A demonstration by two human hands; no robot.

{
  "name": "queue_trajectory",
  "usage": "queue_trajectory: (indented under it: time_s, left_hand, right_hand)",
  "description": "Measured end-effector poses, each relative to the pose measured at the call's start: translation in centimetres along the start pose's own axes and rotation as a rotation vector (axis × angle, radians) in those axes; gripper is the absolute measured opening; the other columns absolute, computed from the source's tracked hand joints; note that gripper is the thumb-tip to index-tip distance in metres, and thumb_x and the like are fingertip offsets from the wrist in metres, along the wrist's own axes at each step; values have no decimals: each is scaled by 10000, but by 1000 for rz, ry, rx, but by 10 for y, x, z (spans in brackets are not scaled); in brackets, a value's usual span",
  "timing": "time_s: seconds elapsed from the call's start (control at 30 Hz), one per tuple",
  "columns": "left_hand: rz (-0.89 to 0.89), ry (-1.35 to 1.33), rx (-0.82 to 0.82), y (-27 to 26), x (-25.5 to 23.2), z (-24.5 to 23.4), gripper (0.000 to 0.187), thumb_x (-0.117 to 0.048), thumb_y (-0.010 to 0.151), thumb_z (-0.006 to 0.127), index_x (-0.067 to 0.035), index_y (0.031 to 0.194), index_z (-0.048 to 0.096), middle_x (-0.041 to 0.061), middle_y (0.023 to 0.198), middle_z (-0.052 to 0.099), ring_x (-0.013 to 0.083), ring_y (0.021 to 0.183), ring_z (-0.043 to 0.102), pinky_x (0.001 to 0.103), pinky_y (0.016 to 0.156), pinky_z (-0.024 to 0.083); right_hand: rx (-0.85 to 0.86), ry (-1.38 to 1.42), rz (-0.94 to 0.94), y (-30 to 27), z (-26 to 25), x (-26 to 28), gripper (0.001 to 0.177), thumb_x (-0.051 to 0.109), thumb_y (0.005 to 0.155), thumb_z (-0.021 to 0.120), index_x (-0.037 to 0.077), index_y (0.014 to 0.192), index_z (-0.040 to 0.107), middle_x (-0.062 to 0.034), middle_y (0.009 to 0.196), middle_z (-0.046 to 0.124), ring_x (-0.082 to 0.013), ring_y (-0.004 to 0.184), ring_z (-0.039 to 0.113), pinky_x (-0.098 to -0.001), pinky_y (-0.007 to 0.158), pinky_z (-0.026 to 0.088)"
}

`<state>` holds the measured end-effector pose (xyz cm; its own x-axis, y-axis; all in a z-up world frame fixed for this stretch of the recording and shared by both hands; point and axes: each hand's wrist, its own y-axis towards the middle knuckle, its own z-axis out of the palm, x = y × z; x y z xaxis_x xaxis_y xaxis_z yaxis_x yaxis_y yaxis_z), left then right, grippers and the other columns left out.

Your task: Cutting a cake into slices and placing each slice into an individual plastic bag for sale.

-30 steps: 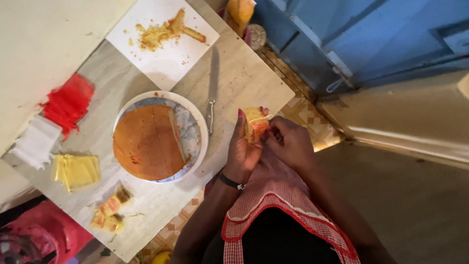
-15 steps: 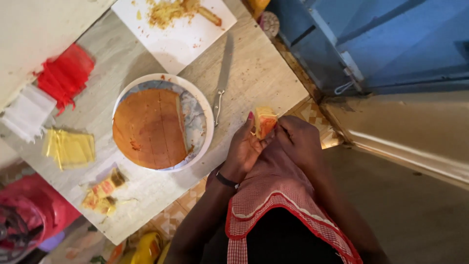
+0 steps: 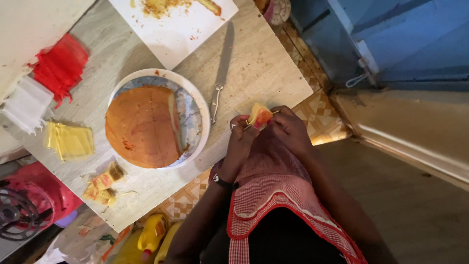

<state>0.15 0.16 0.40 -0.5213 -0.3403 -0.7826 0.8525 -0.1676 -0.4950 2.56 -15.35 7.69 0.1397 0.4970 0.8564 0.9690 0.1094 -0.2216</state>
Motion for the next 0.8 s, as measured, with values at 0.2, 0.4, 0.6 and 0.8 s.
queue_trajectory:
  time_s: [0.2,0.4,0.6,0.8]
  left_hand:
    - [-27,217,28,-1,-22,0,360,-168,878,551,-51,1141,334,64,911,433,149,811,533,246,721,466]
    - [-171,784,20,-7,-80,20,404,-432,872,514,-120,1105,409,165,972,591,349,954,609,457,807,459]
    - [-99,1073,89,-7,-89,21,334,-403,909,419,-108,1067,408,185,932,615,382,913,617,490,772,470]
    - [-31,1282,93,-5,-85,21,282,-336,929,379,-96,1069,423,179,918,637,367,861,638,478,721,491]
  right_hand:
    - [-6,-28,-57,-1,7,-34,92,166,828,540,76,847,543,-148,1067,552,-415,893,573,-456,706,457]
    - [1,-19,-40,-1,7,-32,97,196,837,537,101,822,550,-99,1085,565,-383,923,580,-435,734,460]
    - [3,-2,-1,1,5,-18,117,184,861,511,76,830,546,-131,1075,556,-402,928,577,-448,746,456]
    - [21,-31,-16,1,8,-34,101,176,858,515,80,841,546,-111,1074,558,-378,937,579,-435,763,458]
